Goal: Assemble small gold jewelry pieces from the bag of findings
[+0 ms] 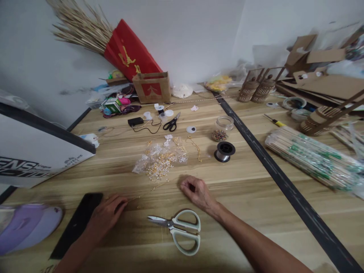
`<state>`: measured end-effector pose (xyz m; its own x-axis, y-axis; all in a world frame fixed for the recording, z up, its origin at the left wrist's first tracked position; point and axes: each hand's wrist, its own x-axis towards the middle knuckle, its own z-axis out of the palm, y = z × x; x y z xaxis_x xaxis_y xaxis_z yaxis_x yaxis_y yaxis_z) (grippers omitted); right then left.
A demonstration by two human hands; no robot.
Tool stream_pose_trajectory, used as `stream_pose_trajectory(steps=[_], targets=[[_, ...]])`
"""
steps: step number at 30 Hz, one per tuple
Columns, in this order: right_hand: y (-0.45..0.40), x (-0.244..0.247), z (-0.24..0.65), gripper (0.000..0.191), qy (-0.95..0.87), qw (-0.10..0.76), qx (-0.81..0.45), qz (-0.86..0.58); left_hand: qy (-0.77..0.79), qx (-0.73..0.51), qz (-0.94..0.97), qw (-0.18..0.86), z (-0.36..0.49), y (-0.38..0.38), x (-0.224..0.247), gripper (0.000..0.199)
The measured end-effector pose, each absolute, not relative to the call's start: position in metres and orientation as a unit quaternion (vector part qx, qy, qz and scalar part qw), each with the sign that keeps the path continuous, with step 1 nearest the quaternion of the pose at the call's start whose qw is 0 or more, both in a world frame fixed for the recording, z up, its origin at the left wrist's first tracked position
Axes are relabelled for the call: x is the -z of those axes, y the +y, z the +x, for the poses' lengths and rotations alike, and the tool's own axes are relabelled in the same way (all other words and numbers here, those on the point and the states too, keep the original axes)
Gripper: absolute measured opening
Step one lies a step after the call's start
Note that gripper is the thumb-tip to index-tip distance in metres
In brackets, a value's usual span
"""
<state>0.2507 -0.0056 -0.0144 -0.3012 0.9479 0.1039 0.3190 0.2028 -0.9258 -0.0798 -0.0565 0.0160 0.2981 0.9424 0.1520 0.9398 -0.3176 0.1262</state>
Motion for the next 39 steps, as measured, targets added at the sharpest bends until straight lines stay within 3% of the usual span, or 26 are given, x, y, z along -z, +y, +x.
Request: stream_pose_trajectory(steps=[13,16,20,24,29,34,39], targets=[[-0.004,0.012,0.251,0.018,-0.691,0.372,-0.421,-0.455,0.604,-0.086,0.793,0.002,-0.081,-0.047,-0.033,0.029],[-0.004,0.012,0.250,0.019,-0.688,0.375,-0.423,-0.454,0.591,-0.143,0.790,0.077,-0.053,-0.035,-0.047,0.026],[-0.004,0.014,0.250,0.022,-0.683,0.380,-0.422,-0.460,0.514,-0.221,0.789,0.255,0.003,-0.012,-0.053,0.025],[-0.005,0.014,0.251,0.023,-0.684,0.384,-0.421,-0.456,0.483,-0.240,0.745,0.391,0.054,0.006,-0.038,0.030],[-0.005,0.014,0.251,0.022,-0.683,0.392,-0.426,-0.445,0.461,-0.284,0.683,0.491,0.082,0.010,-0.016,0.028],[-0.005,0.015,0.251,0.024,-0.680,0.389,-0.432,-0.448,0.462,-0.313,0.633,0.537,0.087,0.008,-0.011,0.014],[-0.005,0.015,0.251,0.021,-0.673,0.391,-0.433,-0.454,0.492,-0.297,0.657,0.488,0.086,0.007,-0.010,0.009]])
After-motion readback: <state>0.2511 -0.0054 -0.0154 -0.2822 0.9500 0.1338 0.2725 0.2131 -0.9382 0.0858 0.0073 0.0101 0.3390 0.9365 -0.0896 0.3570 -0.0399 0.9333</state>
